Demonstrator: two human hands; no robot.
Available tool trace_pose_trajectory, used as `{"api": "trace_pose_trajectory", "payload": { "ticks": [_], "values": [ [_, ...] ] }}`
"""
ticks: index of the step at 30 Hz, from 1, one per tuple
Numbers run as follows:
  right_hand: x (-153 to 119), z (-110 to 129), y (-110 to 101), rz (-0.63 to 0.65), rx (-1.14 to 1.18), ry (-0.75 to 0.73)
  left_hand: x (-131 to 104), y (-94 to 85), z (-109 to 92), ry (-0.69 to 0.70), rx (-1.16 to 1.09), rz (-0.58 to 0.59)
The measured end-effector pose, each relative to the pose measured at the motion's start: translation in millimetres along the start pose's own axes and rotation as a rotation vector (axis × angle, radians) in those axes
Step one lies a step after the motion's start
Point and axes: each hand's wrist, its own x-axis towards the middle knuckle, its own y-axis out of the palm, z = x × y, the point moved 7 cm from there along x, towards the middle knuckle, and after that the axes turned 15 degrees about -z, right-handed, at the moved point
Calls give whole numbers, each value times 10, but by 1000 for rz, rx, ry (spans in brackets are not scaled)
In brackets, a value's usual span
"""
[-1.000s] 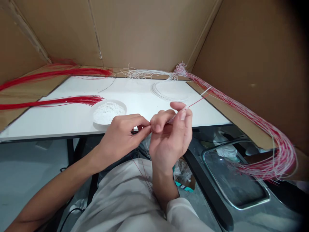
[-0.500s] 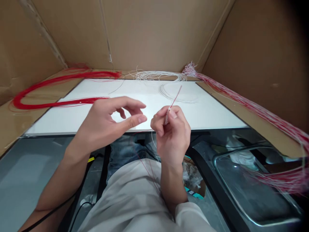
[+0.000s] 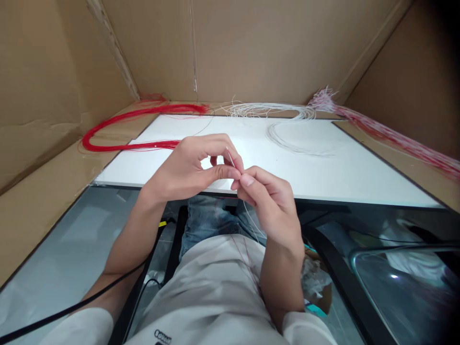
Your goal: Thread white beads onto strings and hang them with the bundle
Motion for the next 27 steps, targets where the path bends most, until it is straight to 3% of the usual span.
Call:
{"api": "trace_pose_trajectory", "payload": {
  "ticks": [3,7,10,12,14,20,27],
  "values": [
    [57,-46,-26,-49,-56,-13,27,-124,81,0,50,-60],
    [153,-123,-102,-193,-201,-58,54,-512,383,-98,181,-247],
    [204,-148,-124,-258,-306,-119,27,-596,646,-229,424,-136],
    [217,-151,-116,-259,-343,-153,14,-539,705,-237,515,-51],
    [215,-148,-103,-245,-352,-169,26,-439,657,-201,473,-45],
    [179,-76,-60,-199,-342,-252,39,-63,493,-287,-10,-36],
    [100,33,-95,-204,-293,-377,-15,173,505,-503,-493,9]
  ]
}}
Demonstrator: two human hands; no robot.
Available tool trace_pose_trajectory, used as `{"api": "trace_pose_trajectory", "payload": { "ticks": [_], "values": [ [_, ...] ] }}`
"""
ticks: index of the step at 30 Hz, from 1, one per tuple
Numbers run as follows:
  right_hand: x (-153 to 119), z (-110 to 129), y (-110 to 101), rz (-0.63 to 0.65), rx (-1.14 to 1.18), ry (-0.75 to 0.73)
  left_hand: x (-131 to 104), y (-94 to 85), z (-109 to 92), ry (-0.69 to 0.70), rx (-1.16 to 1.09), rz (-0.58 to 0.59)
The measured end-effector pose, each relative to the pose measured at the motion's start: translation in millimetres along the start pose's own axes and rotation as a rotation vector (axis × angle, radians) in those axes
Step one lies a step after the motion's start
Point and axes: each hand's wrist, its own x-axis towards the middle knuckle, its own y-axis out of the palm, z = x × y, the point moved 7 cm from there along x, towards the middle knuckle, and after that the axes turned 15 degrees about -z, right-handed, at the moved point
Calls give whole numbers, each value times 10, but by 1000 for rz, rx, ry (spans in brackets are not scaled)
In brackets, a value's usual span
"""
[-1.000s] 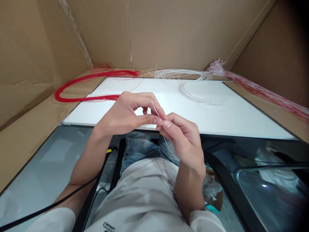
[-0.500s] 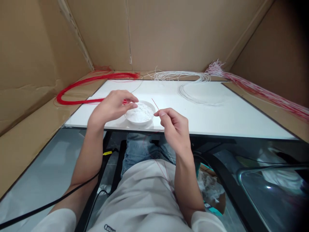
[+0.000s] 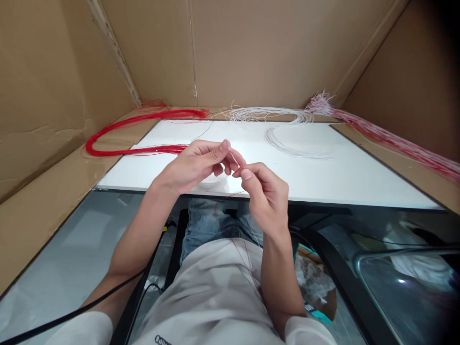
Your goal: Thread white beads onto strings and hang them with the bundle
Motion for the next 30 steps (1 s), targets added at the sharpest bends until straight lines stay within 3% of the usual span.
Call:
{"api": "trace_pose_trajectory", "payload": {
  "ticks": [6,11,30],
  "values": [
    [-38,119,-24,9,31,-129,-53,97,-18,-17,-80,-4],
    [-53,210,-62,-39,-82,-233,-93,152,-64,3,-83,28],
    [-49,261,-99,-22,-164,-223,-85,120,-90,77,-20,-53]
  ]
}}
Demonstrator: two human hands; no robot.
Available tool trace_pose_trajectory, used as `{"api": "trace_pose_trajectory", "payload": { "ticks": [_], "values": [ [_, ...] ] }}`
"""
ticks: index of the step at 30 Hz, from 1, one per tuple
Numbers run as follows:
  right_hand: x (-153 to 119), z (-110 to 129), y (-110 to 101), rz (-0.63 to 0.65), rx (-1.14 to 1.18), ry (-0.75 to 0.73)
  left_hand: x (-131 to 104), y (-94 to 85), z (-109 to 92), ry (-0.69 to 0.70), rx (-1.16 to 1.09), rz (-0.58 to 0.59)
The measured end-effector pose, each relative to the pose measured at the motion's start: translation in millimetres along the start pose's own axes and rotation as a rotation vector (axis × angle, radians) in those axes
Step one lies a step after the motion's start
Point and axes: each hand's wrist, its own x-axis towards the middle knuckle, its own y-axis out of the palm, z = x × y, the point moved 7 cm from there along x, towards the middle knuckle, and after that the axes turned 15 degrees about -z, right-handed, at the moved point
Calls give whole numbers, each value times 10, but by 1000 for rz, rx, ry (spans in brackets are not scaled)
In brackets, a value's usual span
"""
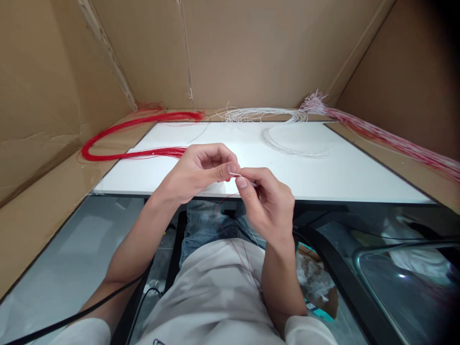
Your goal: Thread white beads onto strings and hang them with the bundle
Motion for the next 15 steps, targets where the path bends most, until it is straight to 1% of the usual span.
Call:
{"api": "trace_pose_trajectory", "payload": {
  "ticks": [4,7,11,15],
  "values": [
    [11,7,-14,25,-12,-44,-10,34,20,-17,-3,-21],
    [18,7,-34,22,-23,-49,-17,53,30,-16,-23,-35],
    [25,-13,-67,-9,2,19,-26,79,47,-3,-40,-56],
    [33,-35,-95,-31,-3,70,-31,86,27,75,-15,-117]
  ]
}}
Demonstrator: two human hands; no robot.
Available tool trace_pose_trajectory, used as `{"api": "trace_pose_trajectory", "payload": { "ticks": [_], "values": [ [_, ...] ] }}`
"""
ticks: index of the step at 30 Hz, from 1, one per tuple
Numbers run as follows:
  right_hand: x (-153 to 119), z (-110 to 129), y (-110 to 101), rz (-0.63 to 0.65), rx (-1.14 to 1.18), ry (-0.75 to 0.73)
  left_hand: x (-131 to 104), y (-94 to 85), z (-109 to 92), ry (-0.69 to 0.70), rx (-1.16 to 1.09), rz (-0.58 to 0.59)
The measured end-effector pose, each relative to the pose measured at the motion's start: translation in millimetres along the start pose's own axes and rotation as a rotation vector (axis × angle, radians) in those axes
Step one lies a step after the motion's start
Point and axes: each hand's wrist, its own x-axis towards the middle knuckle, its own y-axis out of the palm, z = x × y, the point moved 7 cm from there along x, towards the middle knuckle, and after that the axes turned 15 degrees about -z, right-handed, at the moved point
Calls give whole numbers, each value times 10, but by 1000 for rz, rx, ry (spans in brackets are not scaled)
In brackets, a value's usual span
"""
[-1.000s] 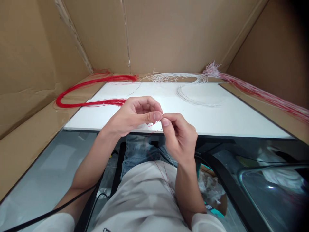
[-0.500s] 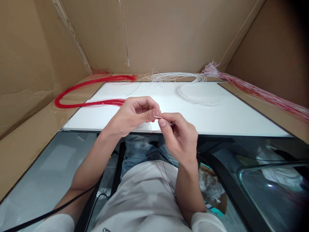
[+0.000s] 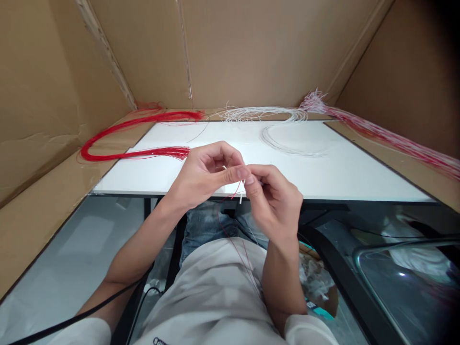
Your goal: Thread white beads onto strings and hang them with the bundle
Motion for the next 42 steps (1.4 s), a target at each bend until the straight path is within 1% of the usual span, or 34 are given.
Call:
{"api": "trace_pose_trajectory", "payload": {
  "ticks": [3,6,9,13,20,22,27,32,36,40,42],
  "values": [
    [5,-8,-21,-18,23,13,-8,7,-19,52,14,-27],
    [5,-27,-34,-35,72,40,-20,18,-29,69,-6,-27],
    [2,-42,-39,-40,89,58,-32,38,-15,49,-24,-10],
    [1,-43,-33,-25,50,57,-35,32,8,27,-50,-67],
    [6,21,1,3,7,-28,-36,54,57,-84,-97,-126],
    [9,29,-6,0,8,-33,-39,62,52,-109,-110,-112],
    [11,21,-34,14,55,20,-49,61,32,-142,-129,-12],
    [5,-18,-92,-44,54,31,-48,13,21,-140,-62,32],
    [-16,-51,-94,-74,45,8,-70,47,19,-188,-103,68],
    [-34,-98,-99,-123,68,37,-93,63,37,-255,-146,80],
    [-35,-97,-102,-138,88,31,-97,65,38,-254,-149,90]
  ]
}}
